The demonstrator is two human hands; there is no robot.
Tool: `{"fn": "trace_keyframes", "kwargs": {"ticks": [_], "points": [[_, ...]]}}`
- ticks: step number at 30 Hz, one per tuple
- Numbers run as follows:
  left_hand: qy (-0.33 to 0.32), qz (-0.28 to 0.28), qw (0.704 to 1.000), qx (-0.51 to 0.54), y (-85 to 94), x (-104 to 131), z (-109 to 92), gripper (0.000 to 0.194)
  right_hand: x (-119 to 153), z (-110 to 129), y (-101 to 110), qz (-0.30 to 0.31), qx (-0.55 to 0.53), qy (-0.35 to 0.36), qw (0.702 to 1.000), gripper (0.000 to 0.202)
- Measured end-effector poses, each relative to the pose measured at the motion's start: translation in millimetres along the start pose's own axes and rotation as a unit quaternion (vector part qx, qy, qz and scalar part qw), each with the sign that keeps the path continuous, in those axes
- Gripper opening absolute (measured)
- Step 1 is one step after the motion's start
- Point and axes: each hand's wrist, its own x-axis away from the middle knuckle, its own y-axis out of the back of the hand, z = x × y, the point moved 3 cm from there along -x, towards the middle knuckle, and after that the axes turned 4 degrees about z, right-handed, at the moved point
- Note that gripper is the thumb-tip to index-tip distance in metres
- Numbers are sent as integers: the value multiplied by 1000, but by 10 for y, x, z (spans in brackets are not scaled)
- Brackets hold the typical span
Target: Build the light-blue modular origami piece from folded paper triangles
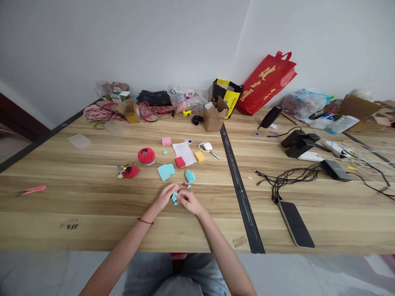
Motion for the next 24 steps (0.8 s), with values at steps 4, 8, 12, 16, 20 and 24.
{"fn": "trace_keyframes", "kwargs": {"ticks": [4, 8, 12, 16, 20, 24], "points": [[-34, 5, 999, -40, -15, -4, -23, 34, -3, -9, 1, -5, -8, 0, 1000, 44], [-50, 0, 997, -56, -8, -7, -18, 34, -1, 1, 12, -13, -18, -5, 1000, 44], [-28, -17, 998, -46, 14, 1, 14, 37, 4, -6, 29, -28, -33, -22, 999, 43], [-34, -12, 998, -51, 15, 3, 35, 35, 11, -41, 35, -41, -44, -32, 998, 42], [-47, -8, 997, -57, 11, 1, 31, 34, 16, -78, 30, -40, -48, -33, 998, 43], [-58, -6, 996, -69, 9, 5, 30, 34, 20, -95, 28, -35, -49, -33, 998, 44]]}}
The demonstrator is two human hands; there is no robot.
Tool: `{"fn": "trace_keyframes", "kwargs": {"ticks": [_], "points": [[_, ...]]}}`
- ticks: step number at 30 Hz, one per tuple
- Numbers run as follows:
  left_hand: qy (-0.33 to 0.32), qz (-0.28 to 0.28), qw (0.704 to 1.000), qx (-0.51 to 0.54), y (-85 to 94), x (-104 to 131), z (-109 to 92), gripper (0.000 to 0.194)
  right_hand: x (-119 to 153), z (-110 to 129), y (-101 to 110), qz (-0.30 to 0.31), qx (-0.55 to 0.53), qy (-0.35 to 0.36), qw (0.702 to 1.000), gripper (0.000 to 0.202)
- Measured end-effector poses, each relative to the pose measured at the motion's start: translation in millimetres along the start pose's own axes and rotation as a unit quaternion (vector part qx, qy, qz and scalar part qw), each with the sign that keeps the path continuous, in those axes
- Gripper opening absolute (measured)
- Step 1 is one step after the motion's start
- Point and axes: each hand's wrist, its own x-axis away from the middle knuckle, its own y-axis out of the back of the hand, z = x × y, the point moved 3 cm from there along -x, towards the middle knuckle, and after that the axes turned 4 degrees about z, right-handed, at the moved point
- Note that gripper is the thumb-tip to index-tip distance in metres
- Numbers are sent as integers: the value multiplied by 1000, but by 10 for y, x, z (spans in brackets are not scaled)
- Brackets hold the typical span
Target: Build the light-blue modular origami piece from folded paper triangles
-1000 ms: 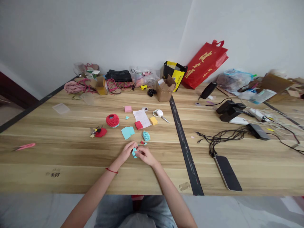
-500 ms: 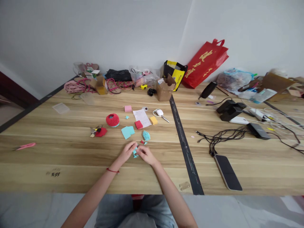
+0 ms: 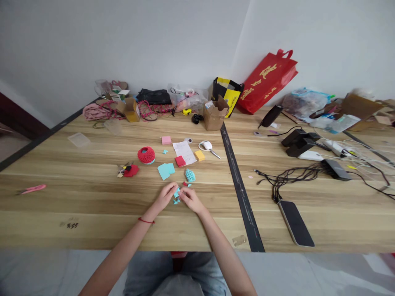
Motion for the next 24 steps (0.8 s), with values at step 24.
{"fn": "trace_keyframes", "kwargs": {"ticks": [24], "points": [[-1, -7, 1000, 4, -4, -24, 7, 32, -1, 44, 5, 1, 19, 21, 1000, 41]]}}
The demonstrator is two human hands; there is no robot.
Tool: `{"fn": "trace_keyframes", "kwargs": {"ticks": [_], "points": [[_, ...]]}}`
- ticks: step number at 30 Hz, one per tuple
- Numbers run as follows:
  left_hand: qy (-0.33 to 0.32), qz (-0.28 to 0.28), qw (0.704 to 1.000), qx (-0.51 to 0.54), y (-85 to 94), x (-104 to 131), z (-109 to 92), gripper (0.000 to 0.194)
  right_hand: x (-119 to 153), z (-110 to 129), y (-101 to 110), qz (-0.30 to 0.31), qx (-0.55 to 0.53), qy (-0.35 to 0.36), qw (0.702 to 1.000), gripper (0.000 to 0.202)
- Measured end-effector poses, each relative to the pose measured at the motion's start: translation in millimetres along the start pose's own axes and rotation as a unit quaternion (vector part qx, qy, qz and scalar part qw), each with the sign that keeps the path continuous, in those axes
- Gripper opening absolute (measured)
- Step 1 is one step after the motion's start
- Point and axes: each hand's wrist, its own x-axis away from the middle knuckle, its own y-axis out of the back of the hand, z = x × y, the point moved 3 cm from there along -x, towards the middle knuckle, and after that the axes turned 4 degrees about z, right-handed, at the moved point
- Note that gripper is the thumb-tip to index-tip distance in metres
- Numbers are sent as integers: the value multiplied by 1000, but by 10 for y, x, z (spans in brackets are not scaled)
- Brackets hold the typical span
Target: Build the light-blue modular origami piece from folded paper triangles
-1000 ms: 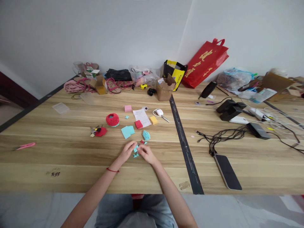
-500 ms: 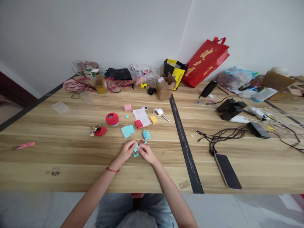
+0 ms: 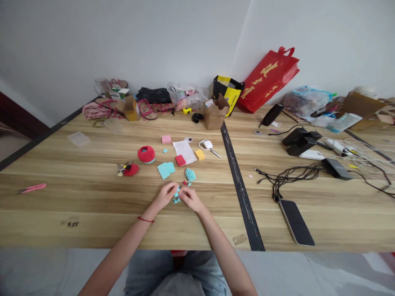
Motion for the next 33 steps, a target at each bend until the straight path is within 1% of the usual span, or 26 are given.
{"fn": "trace_keyframes", "kwargs": {"ticks": [5, 9, 12, 15, 18, 21, 25, 28, 33], "points": [[17, 11, 999, 27, -8, -14, -11, 34, 8, -23, -9, 7, -26, -16, 1000, 41], [24, -20, 999, 38, 37, 10, 7, 34, 6, -65, -11, -10, -45, -31, 998, 42], [15, -20, 998, 61, 66, 20, 14, 31, -7, -92, -4, -42, -64, -45, 996, 41], [8, -9, 996, 83, 65, 5, 26, 27, -23, -101, 28, -99, -58, -45, 992, 39], [6, -23, 995, 97, 47, -23, 74, 27, -31, -106, 64, -148, -40, -42, 987, 39], [5, -34, 995, 91, 22, -41, 138, 28, -33, -105, 83, -171, -11, -33, 985, 38], [2, -51, 997, 60, 25, -38, 176, 26, -32, -105, 86, -177, 16, -26, 984, 38], [-5, -64, 997, 34, 45, -30, 151, 23, -27, -115, 86, -174, 30, -25, 984, 37], [-21, -64, 998, 13, 49, -21, 110, 20, -20, -141, 88, -172, 37, -24, 984, 35]]}}
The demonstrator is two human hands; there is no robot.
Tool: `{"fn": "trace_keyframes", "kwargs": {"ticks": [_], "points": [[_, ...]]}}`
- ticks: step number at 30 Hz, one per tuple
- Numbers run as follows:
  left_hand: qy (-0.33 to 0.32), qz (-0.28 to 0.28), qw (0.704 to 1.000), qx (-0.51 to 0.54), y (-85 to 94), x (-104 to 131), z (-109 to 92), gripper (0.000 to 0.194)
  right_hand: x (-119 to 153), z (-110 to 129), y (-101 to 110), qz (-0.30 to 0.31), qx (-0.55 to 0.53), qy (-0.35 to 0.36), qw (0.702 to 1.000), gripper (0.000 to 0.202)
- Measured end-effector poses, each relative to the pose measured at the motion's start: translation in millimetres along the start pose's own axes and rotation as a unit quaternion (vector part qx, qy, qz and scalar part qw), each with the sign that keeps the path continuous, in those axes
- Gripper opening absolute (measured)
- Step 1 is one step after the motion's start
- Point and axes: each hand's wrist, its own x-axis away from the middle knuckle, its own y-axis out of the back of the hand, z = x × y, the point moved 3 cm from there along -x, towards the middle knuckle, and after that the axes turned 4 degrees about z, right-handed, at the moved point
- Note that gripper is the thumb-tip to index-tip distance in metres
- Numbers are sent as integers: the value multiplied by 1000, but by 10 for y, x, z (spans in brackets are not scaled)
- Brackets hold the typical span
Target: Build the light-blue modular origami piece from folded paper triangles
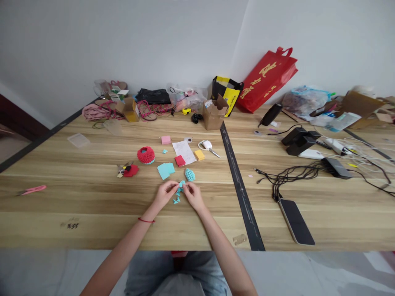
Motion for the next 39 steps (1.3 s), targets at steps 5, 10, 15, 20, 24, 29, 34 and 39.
{"fn": "trace_keyframes", "kwargs": {"ticks": [5, 10, 15, 20, 24, 29, 34, 39], "points": [[-19, -4, 1000, -6, -3, -1, 5, 16, -2, -13, -1, -4, 9, 5, 1000, 32], [-79, -22, 994, -77, 31, -2, -78, 16, -1, -8, -8, 2, 29, 16, 999, 33], [-130, -33, 979, -151, 40, 34, -167, 15, -2, 10, -19, 9, 18, 5, 1000, 37], [-201, -24, 938, -282, 26, 105, -218, 17, 4, -33, -42, 43, -70, -68, 994, 39], [-231, 16, 897, -377, 31, 125, -240, 22, 0, -79, -54, 57, -125, -96, 986, 40], [-241, 78, 887, -386, 50, 128, -249, 26, -17, -77, -48, 63, -144, -92, 983, 43], [-233, 77, 907, -341, 61, 143, -237, 27, -12, -49, -49, 68, -140, -95, 983, 46], [-182, 58, 949, -251, 57, 102, -261, 23, -3, -39, -48, 70, -134, -92, 984, 44]]}}
